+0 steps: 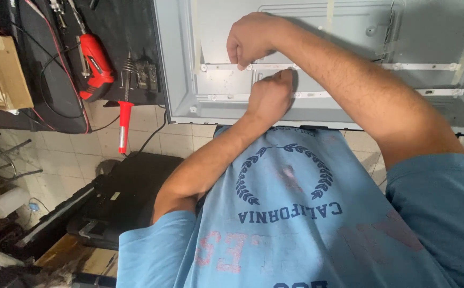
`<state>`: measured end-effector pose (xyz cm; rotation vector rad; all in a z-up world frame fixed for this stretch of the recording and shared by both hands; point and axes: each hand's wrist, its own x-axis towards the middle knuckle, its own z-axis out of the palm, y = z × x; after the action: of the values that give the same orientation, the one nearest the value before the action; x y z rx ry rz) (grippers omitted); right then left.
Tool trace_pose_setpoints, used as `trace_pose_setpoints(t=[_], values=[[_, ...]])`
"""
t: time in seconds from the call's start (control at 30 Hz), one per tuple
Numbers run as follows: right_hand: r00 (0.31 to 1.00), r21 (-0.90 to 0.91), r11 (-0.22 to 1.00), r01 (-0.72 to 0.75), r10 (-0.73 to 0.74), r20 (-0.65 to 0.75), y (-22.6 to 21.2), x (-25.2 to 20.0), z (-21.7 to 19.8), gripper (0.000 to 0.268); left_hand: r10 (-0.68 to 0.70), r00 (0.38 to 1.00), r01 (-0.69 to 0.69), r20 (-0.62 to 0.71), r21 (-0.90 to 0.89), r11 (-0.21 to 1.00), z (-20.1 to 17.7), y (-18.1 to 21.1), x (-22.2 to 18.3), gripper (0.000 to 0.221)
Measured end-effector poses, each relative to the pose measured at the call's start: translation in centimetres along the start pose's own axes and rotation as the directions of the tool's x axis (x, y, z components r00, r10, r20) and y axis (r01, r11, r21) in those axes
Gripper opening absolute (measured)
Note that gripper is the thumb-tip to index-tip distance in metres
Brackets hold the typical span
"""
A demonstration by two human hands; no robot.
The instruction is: Replacing and connecting LED backlight strips inside a television chassis.
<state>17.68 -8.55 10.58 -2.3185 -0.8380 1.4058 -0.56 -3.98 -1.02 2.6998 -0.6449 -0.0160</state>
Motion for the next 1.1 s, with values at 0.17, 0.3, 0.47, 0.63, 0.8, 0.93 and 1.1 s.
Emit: trace_pose_setpoints(t=[0.17,0.3,0.47,0.63,0.8,0.93,1.1], values=[[1.0,0.0,1.0,-0.004,0.004,0.006,-0.3,-0.3,-0.4,0.024,0.055,0.998,-0.056,-0.023,-0.061,0.997,-0.3,-1.2,0.4,0.027],[1.0,-0.013,1.0,0.016,-0.016,-0.001,0.1,0.1,-0.2,0.025,0.201,0.977,-0.208,-0.065,-0.12,0.971,-1.6,-2.8,1.6,0.008],[1.0,0.003,1.0,-0.009,0.009,0.024,-0.2,-0.4,-0.4,0.026,0.168,0.984,-0.174,-0.063,-0.118,0.978,-0.6,-1.9,1.2,0.015],[1.0,-0.019,1.0,-0.014,0.015,0.022,-0.5,-0.4,-0.6,0.026,0.027,0.999,-0.027,-0.025,0.004,1.0,0.9,2.9,0.8,0.035],[0.997,-0.002,0.999,0.051,-0.051,-0.065,2.1,0.2,1.5,0.031,0.114,0.993,-0.099,0.035,-0.296,0.95,0.2,7.5,2.4,0.011],[0.999,0.008,0.999,0.037,-0.036,-0.027,0.3,-1.3,0.2,0.029,0.133,0.991,-0.132,0.001,-0.113,0.985,-1.1,4.3,0.8,0.02],[0.991,-0.113,0.993,-0.034,0.048,0.123,0.7,-3.9,-0.8,0.034,-0.017,1.0,0.017,-0.007,-0.077,0.997,-3.6,3.0,-0.1,0.029]])
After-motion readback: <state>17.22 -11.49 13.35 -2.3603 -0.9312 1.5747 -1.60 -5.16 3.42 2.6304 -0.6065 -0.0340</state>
